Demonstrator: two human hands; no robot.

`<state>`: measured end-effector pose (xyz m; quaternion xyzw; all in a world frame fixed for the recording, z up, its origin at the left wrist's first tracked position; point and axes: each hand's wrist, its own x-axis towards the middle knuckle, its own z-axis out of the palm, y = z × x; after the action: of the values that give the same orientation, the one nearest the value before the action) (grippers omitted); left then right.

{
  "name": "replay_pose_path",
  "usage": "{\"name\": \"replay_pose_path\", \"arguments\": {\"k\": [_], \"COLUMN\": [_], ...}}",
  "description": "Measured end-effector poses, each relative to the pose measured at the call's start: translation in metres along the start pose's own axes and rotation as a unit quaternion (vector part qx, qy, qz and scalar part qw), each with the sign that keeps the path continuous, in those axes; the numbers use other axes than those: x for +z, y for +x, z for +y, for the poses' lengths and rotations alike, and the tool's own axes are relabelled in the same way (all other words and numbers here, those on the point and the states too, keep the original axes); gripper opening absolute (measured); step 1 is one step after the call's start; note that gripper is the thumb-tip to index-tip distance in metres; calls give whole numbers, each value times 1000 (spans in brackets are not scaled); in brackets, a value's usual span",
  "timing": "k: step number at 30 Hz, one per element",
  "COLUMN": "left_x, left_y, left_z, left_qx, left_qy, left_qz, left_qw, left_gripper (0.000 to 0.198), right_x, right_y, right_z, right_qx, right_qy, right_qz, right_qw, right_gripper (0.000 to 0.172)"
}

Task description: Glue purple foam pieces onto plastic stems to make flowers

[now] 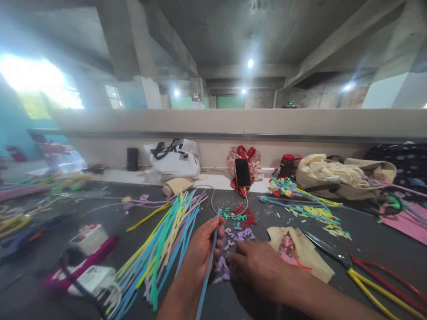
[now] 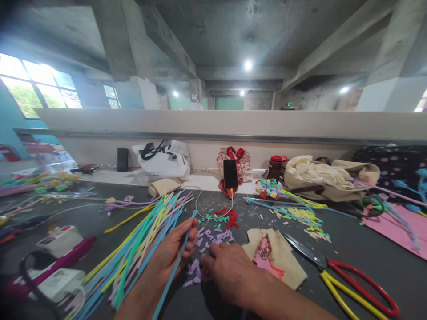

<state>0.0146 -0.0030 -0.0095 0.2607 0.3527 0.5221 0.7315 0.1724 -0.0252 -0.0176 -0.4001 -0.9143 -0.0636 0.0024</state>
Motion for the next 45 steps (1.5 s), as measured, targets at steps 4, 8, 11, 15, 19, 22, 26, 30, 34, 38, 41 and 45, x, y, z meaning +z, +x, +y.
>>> {"name": "replay_pose_path", "arguments": {"k": [4, 8, 11, 15, 19, 22, 26, 30, 34, 38, 41, 45], "left_x": [1, 2, 2, 2, 3, 3, 4, 3, 5, 9, 11, 10], "left_y": [0, 0, -1, -2, -3, -4, -3, -2, -2, -5, -6, -5], "left_z": [1, 2, 2, 2, 2, 2, 1, -2, -6, -7, -8, -11], "left_qx": [-4, -6, -1, -5, -9, -14, -23, -26, -29, -30, -28, -21], "left_qy": [2, 0, -1, 1, 2, 4, 12, 25, 38, 54, 69, 79], "left_qz": [3, 8, 7, 9, 9, 10, 11, 4, 2, 6, 9, -9], "left_qw": [1000, 1000, 1000, 1000, 1000, 1000, 1000, 999, 999, 998, 997, 997], "left_gripper": [11, 12, 11, 9, 9, 9, 11, 11, 12, 12, 12, 12], "right_x": [-3, -1, -5, -16, -13, -7, -3, 0, 2, 5, 9, 11], "right_y": [-1, 1, 0, -7, -17, -24, -26, -18, -8, -1, 2, 0], "right_z": [29, 44, 41, 45, 61, 67, 61, 42, 25, 19, 18, 20], "right_qx": [78, 110, 81, 84, 109, 116, 97, 57, 18, 4, -4, 30], "right_qy": [-7, -3, 36, 79, 93, 93, 85, 65, 43, 35, 47, 88], "right_qz": [7, 9, 12, 60, 81, 82, 71, 46, 26, 17, 20, 50], "right_qw": [997, 994, 996, 992, 986, 986, 989, 995, 999, 999, 999, 994], "right_gripper": [21, 20, 18, 26, 24, 22, 22, 17, 21, 21, 17, 15]}}
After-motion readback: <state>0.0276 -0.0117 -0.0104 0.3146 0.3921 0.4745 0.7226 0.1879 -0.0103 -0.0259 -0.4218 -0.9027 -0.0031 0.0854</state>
